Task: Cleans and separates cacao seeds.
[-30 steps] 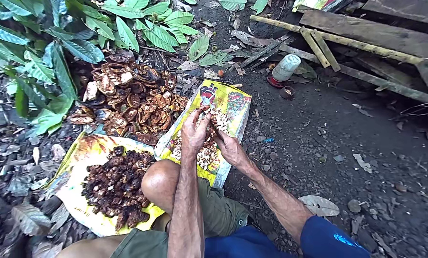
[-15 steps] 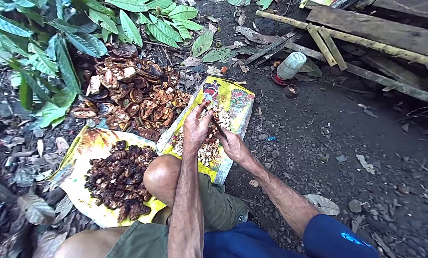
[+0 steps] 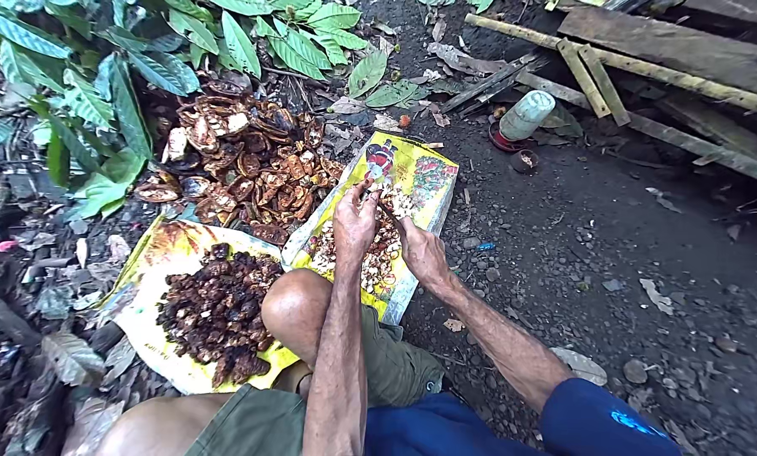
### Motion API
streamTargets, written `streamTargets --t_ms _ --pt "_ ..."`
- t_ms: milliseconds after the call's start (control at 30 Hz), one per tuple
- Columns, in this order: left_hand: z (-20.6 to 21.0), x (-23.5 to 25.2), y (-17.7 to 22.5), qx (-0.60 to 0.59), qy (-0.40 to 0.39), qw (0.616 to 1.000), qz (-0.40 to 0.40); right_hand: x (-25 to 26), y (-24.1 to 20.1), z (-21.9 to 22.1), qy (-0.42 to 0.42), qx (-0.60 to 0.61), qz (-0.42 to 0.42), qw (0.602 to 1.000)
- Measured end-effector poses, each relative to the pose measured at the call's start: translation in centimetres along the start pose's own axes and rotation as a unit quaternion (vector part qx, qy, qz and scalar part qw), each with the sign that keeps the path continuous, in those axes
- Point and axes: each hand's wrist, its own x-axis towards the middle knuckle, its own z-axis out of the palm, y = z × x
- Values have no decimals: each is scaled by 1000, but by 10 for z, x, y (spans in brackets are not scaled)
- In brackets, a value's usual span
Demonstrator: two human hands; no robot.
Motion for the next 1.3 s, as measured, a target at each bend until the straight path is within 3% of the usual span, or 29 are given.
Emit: streamTargets --t_ms 167,367,567,833,933,1000,1133,1300 --pt "-4 9 1 13 -18 1000 -6 4 2 -7 -119 198 -14 973" --pt "-10 6 0 -51 -25 998 -33 11 10 -9 -207 331 -38 920" --pt "-13 8 -4 -28 -54 997 -44 11 21 -16 -343 473 21 811" --pt "-14 5 -4 -57 -127 990 -37 26 56 -23 -479 540 23 692" --pt "-14 5 -2 -88 -125 986 -60 32 59 -27 -487 528 22 696" --pt "-8 10 -3 -103 -94 984 -107 36 56 -30 -468 499 50 728" --pt "8 33 -23 -81 -35 975 -203 39 63 -18 -354 481 113 794" --pt "13 47 -34 -53 -48 970 -234 32 69 -17 -235 499 145 821"
